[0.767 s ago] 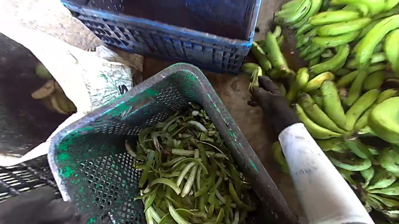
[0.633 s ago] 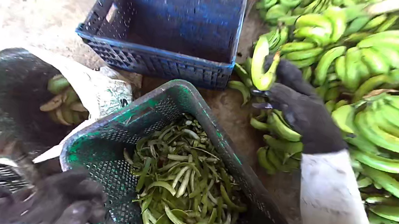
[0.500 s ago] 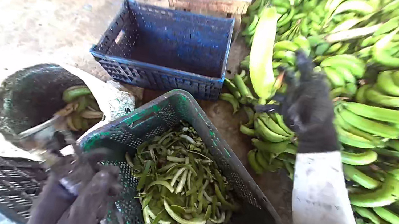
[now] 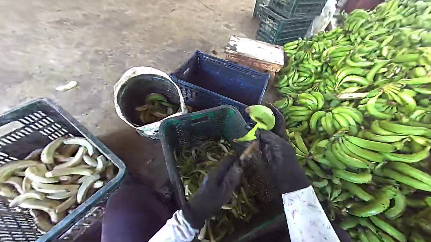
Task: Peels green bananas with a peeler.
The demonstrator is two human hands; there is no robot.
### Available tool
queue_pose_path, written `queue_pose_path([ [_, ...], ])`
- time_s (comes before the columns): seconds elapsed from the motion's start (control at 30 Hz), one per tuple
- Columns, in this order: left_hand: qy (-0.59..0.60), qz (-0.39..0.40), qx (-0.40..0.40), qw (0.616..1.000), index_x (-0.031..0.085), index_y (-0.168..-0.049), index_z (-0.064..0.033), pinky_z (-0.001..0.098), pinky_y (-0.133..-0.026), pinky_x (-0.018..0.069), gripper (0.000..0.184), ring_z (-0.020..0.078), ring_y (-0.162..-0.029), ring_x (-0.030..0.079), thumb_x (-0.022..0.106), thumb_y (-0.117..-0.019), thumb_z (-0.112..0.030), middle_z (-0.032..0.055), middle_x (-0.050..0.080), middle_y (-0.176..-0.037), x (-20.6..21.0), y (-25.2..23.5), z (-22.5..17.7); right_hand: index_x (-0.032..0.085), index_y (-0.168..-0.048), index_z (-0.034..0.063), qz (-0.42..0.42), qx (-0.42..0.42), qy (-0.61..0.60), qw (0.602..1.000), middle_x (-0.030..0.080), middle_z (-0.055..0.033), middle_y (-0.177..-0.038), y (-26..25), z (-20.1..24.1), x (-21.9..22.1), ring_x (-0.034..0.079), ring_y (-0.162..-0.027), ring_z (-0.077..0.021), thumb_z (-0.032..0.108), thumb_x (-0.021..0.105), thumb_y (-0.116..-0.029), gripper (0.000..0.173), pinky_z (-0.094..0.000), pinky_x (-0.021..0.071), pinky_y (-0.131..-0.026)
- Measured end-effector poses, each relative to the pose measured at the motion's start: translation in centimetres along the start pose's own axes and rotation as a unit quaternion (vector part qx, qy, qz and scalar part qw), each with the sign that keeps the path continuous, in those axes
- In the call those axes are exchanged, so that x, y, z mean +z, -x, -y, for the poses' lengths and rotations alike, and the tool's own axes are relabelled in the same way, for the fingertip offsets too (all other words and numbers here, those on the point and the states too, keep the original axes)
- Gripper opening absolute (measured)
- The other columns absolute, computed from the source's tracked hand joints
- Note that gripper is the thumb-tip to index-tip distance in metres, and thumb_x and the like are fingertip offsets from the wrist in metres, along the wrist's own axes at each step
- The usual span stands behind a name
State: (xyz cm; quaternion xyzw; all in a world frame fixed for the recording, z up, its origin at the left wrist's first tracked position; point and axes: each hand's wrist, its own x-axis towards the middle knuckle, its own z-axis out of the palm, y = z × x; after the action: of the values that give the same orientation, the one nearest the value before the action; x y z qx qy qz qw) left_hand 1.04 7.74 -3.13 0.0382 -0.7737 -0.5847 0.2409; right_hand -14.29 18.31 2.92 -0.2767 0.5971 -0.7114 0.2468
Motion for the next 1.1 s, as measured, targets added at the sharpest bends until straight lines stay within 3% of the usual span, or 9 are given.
queue_pose_path([
  [0.13, 0.086, -0.001, -0.050, 0.995, 0.055, -0.133, 0.0009, 0.0302, -0.067, 0.0570, 0.059, 0.0105, -0.069, 0.061, 0.033, -0.1088, -0.048, 0.0017, 0.061, -0.084, 0.2, 0.6, -0.4, 0.038, -0.151, 0.0265, -0.025, 0.034, -0.073, 0.996, 0.066, -0.0043, -0.114, 2.1, 1.7, 0.2, 0.068, -0.091, -0.0139, 0.014, 0.054, -0.1013, 0.054, -0.0313, 0.0591, -0.077],
  [0.27, 0.112, 0.006, -0.107, 0.988, 0.055, -0.131, -0.0016, 0.0277, -0.060, 0.0530, 0.053, 0.0096, -0.062, 0.056, 0.031, -0.1092, -0.044, -0.0008, 0.056, -0.075, 1.2, 0.1, -0.2, 0.056, -0.136, 0.0136, 0.003, 0.051, 0.080, 0.995, 0.069, -0.0055, -0.109, 2.5, 2.3, -1.9, 0.067, -0.092, -0.0151, 0.021, 0.067, -0.0969, 0.041, -0.0327, 0.0582, -0.080],
  [0.43, 0.151, 0.003, -0.141, 0.978, 0.055, -0.131, -0.0010, 0.0281, -0.059, 0.0533, 0.061, 0.0102, -0.061, 0.056, 0.027, -0.1083, -0.050, -0.0018, 0.056, -0.072, 2.5, -0.8, 2.8, 0.050, -0.145, 0.0216, -0.015, 0.036, 0.132, 0.991, 0.067, -0.0047, -0.117, 1.0, -0.1, -4.1, 0.067, -0.091, -0.0148, 0.024, 0.067, -0.0969, 0.051, -0.0323, 0.0578, -0.072],
  [0.53, 0.208, -0.018, -0.089, 0.974, 0.055, -0.128, 0.0010, 0.0261, -0.057, 0.0529, 0.067, 0.0083, -0.059, 0.055, 0.028, -0.1066, -0.057, -0.0035, 0.056, -0.071, 3.0, -2.0, 1.1, 0.039, -0.155, 0.0253, -0.047, 0.025, 0.108, 0.993, 0.062, -0.0055, -0.133, -0.1, -1.3, -4.9, 0.067, -0.106, -0.0186, 0.024, 0.067, -0.0982, 0.063, -0.0402, 0.0605, -0.084],
  [0.7, 0.323, -0.049, 0.028, 0.945, 0.059, -0.119, -0.0099, 0.0203, -0.055, 0.0533, 0.070, 0.0022, -0.056, 0.057, 0.042, -0.0951, -0.074, -0.0085, 0.060, -0.069, 2.9, -4.4, -4.5, 0.038, -0.155, 0.0238, -0.044, -0.021, 0.073, 0.996, 0.065, -0.0075, -0.119, -1.2, -1.6, -5.1, 0.067, -0.094, -0.0193, 0.021, 0.061, -0.1012, 0.059, -0.0362, 0.0592, -0.075],
  [0.8, 0.280, 0.037, -0.223, 0.933, 0.055, -0.120, -0.0037, 0.0229, -0.054, 0.0497, 0.050, 0.0064, -0.058, 0.052, 0.026, -0.1110, -0.043, -0.0021, 0.054, -0.073, 3.9, -2.5, 0.1, 0.041, -0.151, 0.0237, -0.043, -0.017, -0.001, 0.999, 0.065, -0.0056, -0.115, -0.8, 0.1, -4.1, 0.065, -0.087, -0.0153, 0.017, 0.057, -0.1022, 0.051, -0.0290, 0.0569, -0.067],
  [0.9, 0.256, 0.102, -0.429, 0.860, 0.057, -0.118, -0.0070, 0.0232, -0.051, 0.0497, 0.050, 0.0077, -0.054, 0.054, 0.024, -0.1128, -0.044, -0.0015, 0.054, -0.073, 4.2, -1.3, 2.2, 0.042, -0.150, 0.0214, -0.013, 0.003, -0.111, 0.994, 0.068, -0.0096, -0.113, -2.1, 0.5, -5.0, 0.069, -0.093, -0.0197, 0.019, 0.048, -0.1058, 0.044, -0.0338, 0.0606, -0.077],
  [0.97, 0.211, 0.111, -0.363, 0.901, 0.051, -0.127, -0.0080, 0.0248, -0.056, 0.0522, 0.043, 0.0087, -0.060, 0.056, 0.025, -0.1133, -0.039, -0.0004, 0.055, -0.079, 3.6, -1.4, 1.5, 0.048, -0.141, 0.0175, -0.037, 0.031, -0.142, 0.989, 0.068, -0.0075, -0.109, -2.5, -0.1, -5.6, 0.069, -0.091, -0.0175, 0.028, 0.035, -0.1103, 0.035, -0.0331, 0.0598, -0.076],
  [1.1, 0.057, 0.092, -0.129, 0.986, 0.055, -0.134, -0.0054, 0.0306, -0.069, 0.0557, 0.044, 0.0115, -0.075, 0.062, 0.039, -0.1097, -0.038, 0.0044, 0.063, -0.094, 0.3, -5.0, -0.4, 0.063, -0.115, 0.0141, -0.099, 0.087, -0.183, 0.974, 0.068, -0.0056, -0.083, -3.3, -1.7, -6.0, 0.065, -0.063, -0.0151, 0.048, 0.031, -0.1089, 0.046, -0.0306, 0.0561, -0.052],
])
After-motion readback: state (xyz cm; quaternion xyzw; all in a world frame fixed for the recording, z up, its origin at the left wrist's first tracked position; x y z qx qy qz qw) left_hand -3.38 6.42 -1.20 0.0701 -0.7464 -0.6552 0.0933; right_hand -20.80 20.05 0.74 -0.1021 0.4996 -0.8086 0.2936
